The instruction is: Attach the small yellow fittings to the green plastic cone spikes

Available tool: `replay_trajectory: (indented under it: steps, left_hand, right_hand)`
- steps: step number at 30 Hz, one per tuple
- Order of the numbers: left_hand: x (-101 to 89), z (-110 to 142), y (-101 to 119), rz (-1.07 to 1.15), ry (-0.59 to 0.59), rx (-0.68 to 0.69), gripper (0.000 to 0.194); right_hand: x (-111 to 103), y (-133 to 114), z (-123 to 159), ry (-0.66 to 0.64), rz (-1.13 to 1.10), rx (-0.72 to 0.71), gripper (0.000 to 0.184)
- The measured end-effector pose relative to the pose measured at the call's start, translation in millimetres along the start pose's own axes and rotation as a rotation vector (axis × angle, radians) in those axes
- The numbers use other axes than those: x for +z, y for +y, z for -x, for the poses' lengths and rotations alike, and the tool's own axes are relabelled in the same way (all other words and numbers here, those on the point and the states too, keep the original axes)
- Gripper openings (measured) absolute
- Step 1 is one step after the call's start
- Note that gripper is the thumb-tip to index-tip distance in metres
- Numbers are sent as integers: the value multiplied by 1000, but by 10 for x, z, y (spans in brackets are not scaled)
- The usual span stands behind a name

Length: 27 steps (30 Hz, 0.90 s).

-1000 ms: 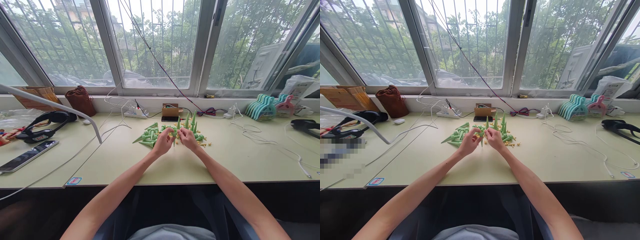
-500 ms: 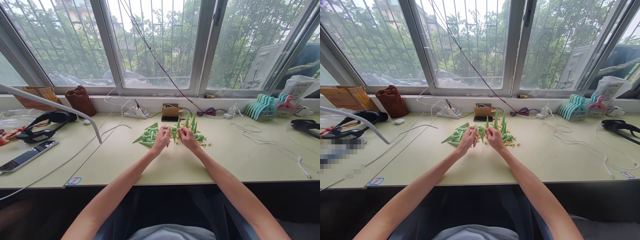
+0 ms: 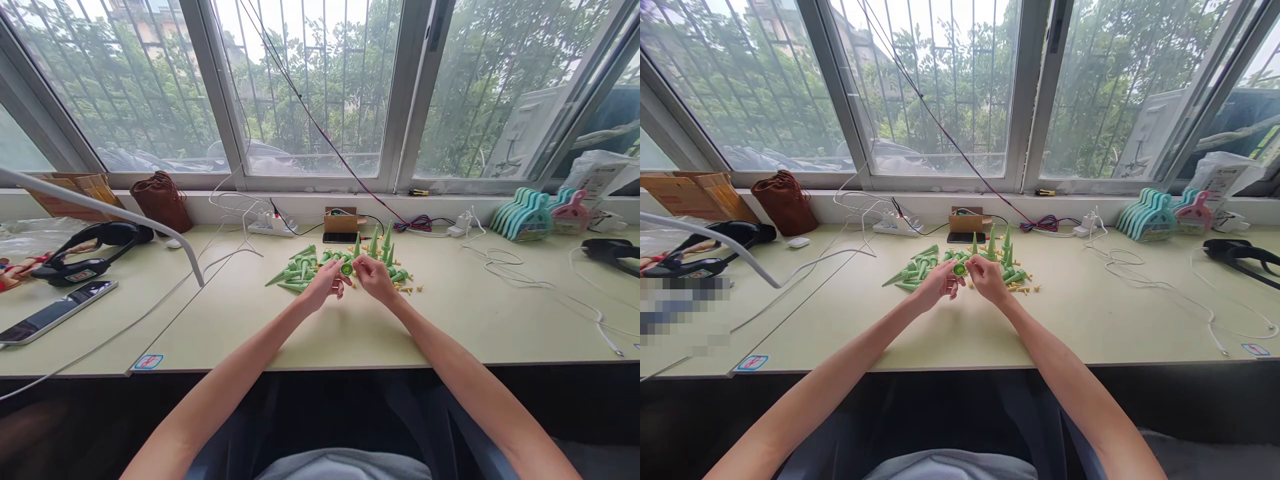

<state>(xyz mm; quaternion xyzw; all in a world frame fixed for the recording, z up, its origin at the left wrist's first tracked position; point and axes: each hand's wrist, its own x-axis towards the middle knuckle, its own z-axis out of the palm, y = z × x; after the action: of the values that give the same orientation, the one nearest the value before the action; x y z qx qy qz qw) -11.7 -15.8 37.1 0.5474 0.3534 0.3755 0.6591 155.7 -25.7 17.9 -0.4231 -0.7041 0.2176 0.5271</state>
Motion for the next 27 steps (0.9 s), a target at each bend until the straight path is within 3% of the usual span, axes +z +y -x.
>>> replay_trajectory:
  steps: [5,15,22,27]
  left_hand:
    - [20,42,22,-135,0,102,38]
    - [29,94,-54,-582,118,494,46]
    - [16,62,-102,-746,150,599,57]
    - [-10,25,-119,-808,169,612,54]
  right_hand:
    - [-6,7,-6,9,27,-5,38]
    - [-10,21,-11,27,78,-19,38]
    - [-6,-1,-17,44,106,-5,36]
    - [-3,-6,-20,43,108,9,34]
